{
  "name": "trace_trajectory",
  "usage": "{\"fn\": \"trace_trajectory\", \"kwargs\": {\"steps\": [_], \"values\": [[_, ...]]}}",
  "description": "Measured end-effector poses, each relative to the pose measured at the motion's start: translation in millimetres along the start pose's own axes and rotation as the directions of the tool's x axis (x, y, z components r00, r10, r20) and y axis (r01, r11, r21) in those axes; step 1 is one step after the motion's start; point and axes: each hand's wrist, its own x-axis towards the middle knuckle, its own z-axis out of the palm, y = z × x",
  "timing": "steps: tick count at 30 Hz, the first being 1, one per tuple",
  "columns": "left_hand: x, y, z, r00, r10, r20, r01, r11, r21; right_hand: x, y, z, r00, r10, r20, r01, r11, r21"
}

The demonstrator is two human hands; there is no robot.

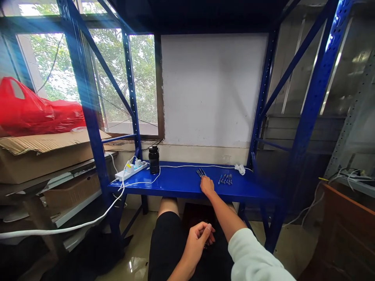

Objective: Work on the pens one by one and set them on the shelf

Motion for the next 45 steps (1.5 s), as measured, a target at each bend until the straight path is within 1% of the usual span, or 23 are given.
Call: {"fn": "trace_trajectory", "kwargs": {"steps": [3, 6, 12, 15, 20, 23, 25, 27, 28, 29, 31, 33, 34, 36, 38, 39, 40, 41, 42, 43, 45], "values": [[-2.1, 2.1, 0.5, 1.0, 0.009, 0.008, -0.009, 1.0, -0.009, -5.0, 4.0, -7.6, 0.998, 0.066, -0.013, -0.067, 0.997, -0.045], [-3.3, 3.8, 1.2, 1.0, -0.003, 0.015, 0.003, 1.0, -0.01, -9.8, 3.1, -14.7, 0.994, 0.105, -0.039, -0.108, 0.992, -0.061], [-1.5, -2.0, 3.5, 1.0, -0.001, 0.02, 0.002, 1.0, -0.026, -6.9, -8.8, -16.9, 0.98, 0.179, -0.084, -0.18, 0.984, 0.002], [-3.3, -2.6, 5.7, 0.999, -0.008, 0.032, 0.01, 0.999, -0.038, -1.3, -12.4, -14.3, 0.966, 0.246, -0.078, -0.241, 0.968, 0.066], [-7.8, 6.6, 10.5, 0.999, -0.031, 0.017, 0.033, 0.993, -0.116, -2.9, -13.1, -15.3, 0.945, 0.317, -0.082, -0.292, 0.93, 0.225], [-10.9, 12.0, 15.8, 0.995, -0.094, -0.029, 0.085, 0.968, -0.237, -10.8, -12.4, -22.0, 0.927, 0.364, -0.094, -0.308, 0.878, 0.366], [-14.9, 14.7, 20.6, 0.984, -0.157, -0.083, 0.113, 0.914, -0.39, -16.4, -12.2, -28.7, 0.906, 0.411, -0.105, -0.316, 0.819, 0.478], [-20.6, 18.0, 25.7, 0.961, -0.239, -0.141, 0.121, 0.819, -0.561, -21.4, -12.9, -37.1, 0.874, 0.473, -0.113, -0.32, 0.734, 0.599], [-23.9, 20.1, 28.1, 0.94, -0.3, -0.16, 0.133, 0.759, -0.638, -23.7, -14.0, -42.0, 0.853, 0.509, -0.113, -0.319, 0.68, 0.66], [-27.2, 22.6, 30.4, 0.911, -0.377, -0.169, 0.156, 0.692, -0.705, -26.3, -15.9, -47.4, 0.83, 0.547, -0.108, -0.314, 0.619, 0.72], [-33.9, 28.3, 34.2, 0.823, -0.546, -0.155, 0.209, 0.546, -0.811, -34.1, -22.5, -59.4, 0.784, 0.614, -0.087, -0.283, 0.479, 0.831], [-40.1, 33.2, 36.7, 0.729, -0.673, -0.122, 0.236, 0.415, -0.879, -49.3, -32.9, -72.1, 0.76, 0.648, -0.056, -0.212, 0.329, 0.92], [-43.1, 34.9, 37.4, 0.69, -0.717, -0.104, 0.249, 0.369, -0.896, -61.1, -39.3, -78.4, 0.762, 0.647, -0.039, -0.168, 0.256, 0.952], [-48.6, 35.6, 37.2, 0.625, -0.779, -0.06, 0.299, 0.309, -0.903, -94.5, -52.9, -90.0, 0.79, 0.613, -0.016, -0.076, 0.124, 0.989], [-53.1, 33.0, 35.3, 0.583, -0.812, -0.016, 0.36, 0.276, -0.891, -139.7, -65.5, -99.5, 0.824, 0.567, 0.0, -0.016, 0.023, 1.0], [-54.8, 31.0, 34.1, 0.574, -0.819, 0.005, 0.386, 0.266, -0.883, -165.0, -70.9, -103.1, 0.848, 0.529, 0.018, 0.008, -0.047, 0.999], [-56.1, 28.9, 32.8, 0.575, -0.818, 0.025, 0.406, 0.26, -0.876, -190.9, -75.4, -105.8, 0.885, 0.46, 0.072, 0.033, -0.217, 0.976], [-56.9, 26.9, 31.9, 0.583, -0.811, 0.047, 0.427, 0.257, -0.867, -216.4, -78.8, -107.5, 0.909, 0.4, 0.12, 0.032, -0.353, 0.935], [-57.3, 25.3, 31.4, 0.603, -0.795, 0.067, 0.437, 0.259, -0.861, -240.3, -81.1, -108.3, 0.919, 0.357, 0.168, 0.009, -0.446, 0.895], [-57.4, 24.2, 31.4, 0.636, -0.768, 0.074, 0.424, 0.267, -0.865, -262.0, -82.1, -108.1, 0.922, 0.323, 0.212, -0.02, -0.507, 0.862], [-56.9, 23.7, 32.4, 0.717, -0.694, 0.056, 0.35, 0.29, -0.891, -296.6, -80.1, -105.5, 0.924, 0.264, 0.277, -0.082, -0.571, 0.817]]}}
